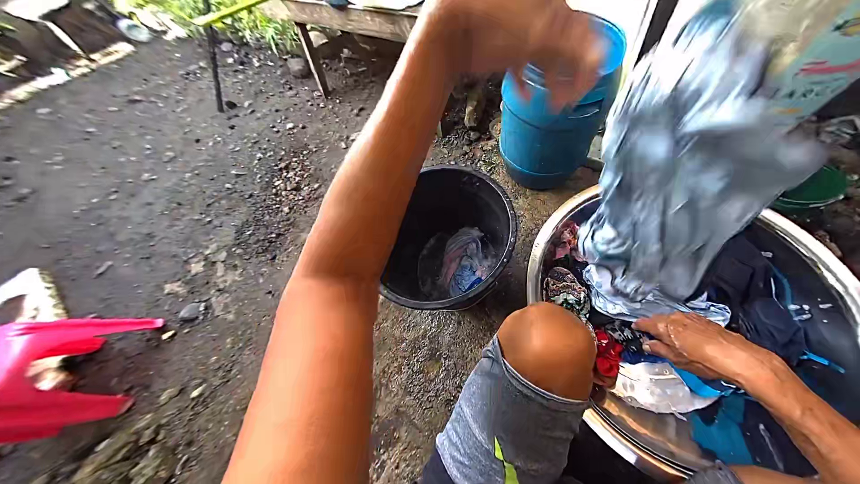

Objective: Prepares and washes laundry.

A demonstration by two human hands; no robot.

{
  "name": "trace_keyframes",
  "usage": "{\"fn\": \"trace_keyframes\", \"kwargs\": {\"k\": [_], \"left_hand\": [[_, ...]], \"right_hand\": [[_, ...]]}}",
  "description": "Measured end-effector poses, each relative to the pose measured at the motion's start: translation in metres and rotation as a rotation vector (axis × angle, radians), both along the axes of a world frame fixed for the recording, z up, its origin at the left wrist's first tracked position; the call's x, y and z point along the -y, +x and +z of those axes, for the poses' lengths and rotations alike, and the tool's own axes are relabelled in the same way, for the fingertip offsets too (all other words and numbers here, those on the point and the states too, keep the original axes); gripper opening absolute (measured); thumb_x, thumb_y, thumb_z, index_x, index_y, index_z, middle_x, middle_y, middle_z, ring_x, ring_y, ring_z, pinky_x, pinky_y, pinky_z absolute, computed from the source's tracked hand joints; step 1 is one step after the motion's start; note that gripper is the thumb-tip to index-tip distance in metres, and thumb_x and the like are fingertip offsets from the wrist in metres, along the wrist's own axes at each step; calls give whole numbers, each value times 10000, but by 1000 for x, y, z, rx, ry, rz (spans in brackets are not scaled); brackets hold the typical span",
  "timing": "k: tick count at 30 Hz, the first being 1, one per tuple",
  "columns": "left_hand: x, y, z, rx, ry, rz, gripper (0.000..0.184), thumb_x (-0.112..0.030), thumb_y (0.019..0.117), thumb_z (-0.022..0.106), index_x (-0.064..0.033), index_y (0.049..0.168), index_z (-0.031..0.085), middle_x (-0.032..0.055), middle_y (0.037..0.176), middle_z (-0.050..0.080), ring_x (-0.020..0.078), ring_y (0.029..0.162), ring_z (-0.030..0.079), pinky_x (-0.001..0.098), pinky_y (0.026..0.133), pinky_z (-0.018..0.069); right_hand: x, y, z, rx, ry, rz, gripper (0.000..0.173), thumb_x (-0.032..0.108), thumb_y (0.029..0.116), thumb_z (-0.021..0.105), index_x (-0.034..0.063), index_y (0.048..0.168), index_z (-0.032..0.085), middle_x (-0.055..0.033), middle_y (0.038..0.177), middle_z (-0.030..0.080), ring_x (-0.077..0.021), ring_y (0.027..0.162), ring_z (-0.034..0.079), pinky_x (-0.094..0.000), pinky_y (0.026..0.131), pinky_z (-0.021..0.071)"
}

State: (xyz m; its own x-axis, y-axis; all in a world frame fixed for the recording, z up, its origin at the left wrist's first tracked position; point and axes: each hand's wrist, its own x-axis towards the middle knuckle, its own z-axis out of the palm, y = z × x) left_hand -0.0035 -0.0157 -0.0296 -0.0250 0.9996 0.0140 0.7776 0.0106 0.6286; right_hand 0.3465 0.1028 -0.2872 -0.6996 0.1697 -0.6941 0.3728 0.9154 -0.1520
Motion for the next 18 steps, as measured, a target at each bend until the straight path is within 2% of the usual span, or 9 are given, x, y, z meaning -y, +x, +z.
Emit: {"fn": "trace_keyframes", "kwargs": {"k": [2,4,7,9,10,13,15,16,18], "left_hand": [[18,-22,-73,20,-363,42,262,-194,1021,510,-58,933,716,46,854,724,134,728,665,334,658,549],[31,-45,-154,-74,-688,187,286,-221,1048,507,-41,1008,726,100,858,716,198,694,636,411,649,515],[57,-82,-282,-223,-864,418,345,-364,1011,630,-40,1095,710,180,905,691,328,794,652,559,730,520],[68,-102,-351,-195,-846,514,595,-490,969,669,4,1298,639,287,1181,663,455,1096,639,683,944,471],[70,-109,-380,-150,-811,559,703,-520,946,685,-1,1405,569,295,1316,621,469,1242,587,695,1047,423],[77,-94,-422,21,-671,657,858,-417,941,731,-26,1580,312,279,1460,523,428,1357,514,606,1129,406],[79,-79,-429,24,-586,698,922,-303,911,785,-40,1607,240,280,1505,472,420,1390,478,563,1146,405],[78,-76,-430,-65,-606,702,956,-312,894,800,-28,1608,230,308,1505,457,454,1395,462,584,1142,394],[73,-72,-425,-223,-700,693,891,-373,877,801,-35,1562,342,323,1450,508,488,1353,495,628,1102,409]], "right_hand": [[-2,0,1,-6,-11,-15,384,276,1066,547,58,1374,617,-246,1286,654,-442,1235,605,-617,1046,454],[-2,-2,-1,5,-27,-21,383,267,1064,549,46,1369,619,-256,1286,652,-453,1229,606,-626,1036,456],[0,-4,-5,32,-53,-21,377,258,1069,543,26,1358,612,-277,1270,645,-475,1220,602,-648,1014,462],[1,-6,-8,36,-73,-34,368,248,1066,550,6,1335,617,-293,1246,649,-493,1202,607,-669,993,468],[1,-6,-11,37,-82,-45,365,241,1063,555,-1,1329,618,-296,1241,649,-495,1198,608,-671,991,468],[0,-4,-16,23,-96,-92,332,202,1043,583,-26,1280,630,-308,1213,648,-512,1180,606,-687,971,468],[-1,-5,-18,38,-93,-119,322,195,1035,593,-25,1266,638,-307,1212,649,-513,1182,603,-692,966,469],[-2,-5,-18,46,-98,-127,318,195,1037,591,-23,1264,639,-305,1217,647,-509,1188,600,-688,969,465],[-2,-5,-18,57,-101,-127,307,194,1043,585,-23,1254,637,-297,1224,642,-497,1200,593,-669,980,459]]}}
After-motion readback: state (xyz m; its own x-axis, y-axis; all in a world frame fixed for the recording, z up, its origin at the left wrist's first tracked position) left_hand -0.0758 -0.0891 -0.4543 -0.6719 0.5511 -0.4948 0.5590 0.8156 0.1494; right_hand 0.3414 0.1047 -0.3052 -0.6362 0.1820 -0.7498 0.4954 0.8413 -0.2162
